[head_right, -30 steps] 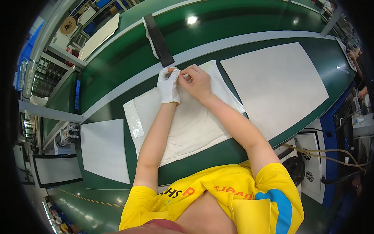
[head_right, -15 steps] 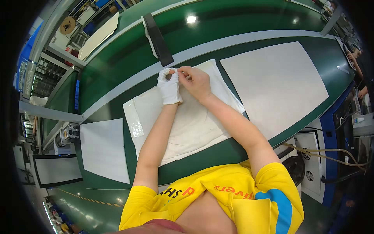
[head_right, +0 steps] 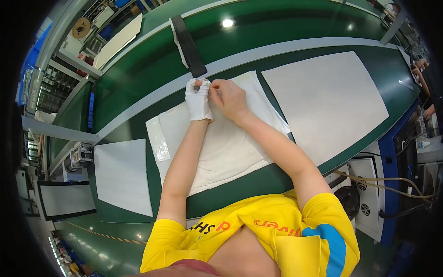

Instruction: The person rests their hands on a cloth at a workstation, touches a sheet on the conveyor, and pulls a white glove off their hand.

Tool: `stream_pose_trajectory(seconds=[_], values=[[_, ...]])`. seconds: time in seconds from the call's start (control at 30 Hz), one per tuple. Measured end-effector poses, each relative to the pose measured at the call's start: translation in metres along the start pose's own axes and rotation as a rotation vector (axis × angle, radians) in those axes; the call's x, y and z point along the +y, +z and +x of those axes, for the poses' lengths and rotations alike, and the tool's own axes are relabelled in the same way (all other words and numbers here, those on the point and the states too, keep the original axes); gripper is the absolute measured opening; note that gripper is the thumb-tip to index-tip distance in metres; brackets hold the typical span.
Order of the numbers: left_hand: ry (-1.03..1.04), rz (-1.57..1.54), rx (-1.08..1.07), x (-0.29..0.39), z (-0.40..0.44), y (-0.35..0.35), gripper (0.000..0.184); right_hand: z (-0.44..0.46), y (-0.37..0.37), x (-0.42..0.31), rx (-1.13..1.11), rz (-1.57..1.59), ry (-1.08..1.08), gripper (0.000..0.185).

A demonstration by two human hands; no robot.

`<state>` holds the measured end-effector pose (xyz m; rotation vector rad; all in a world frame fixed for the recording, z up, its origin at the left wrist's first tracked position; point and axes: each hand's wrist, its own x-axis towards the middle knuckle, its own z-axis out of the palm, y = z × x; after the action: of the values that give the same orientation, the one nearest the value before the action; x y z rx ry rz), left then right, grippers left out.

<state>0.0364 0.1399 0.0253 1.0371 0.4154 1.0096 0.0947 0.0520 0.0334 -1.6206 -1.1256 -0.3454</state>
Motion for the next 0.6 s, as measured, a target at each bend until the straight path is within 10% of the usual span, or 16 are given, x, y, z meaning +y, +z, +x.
stream_pose_trajectory(seconds=[0.27,0.6], values=[[-0.442,-0.608,-0.425,0.017,-0.001,-0.001,0.019,0.006,-0.005,-0.003,0.125,0.15,-0.046,0.019],[-0.515,-0.634,-0.572,0.015,-0.002,-0.006,0.013,0.003,-0.005,0.001,0.126,0.175,-0.104,0.019]])
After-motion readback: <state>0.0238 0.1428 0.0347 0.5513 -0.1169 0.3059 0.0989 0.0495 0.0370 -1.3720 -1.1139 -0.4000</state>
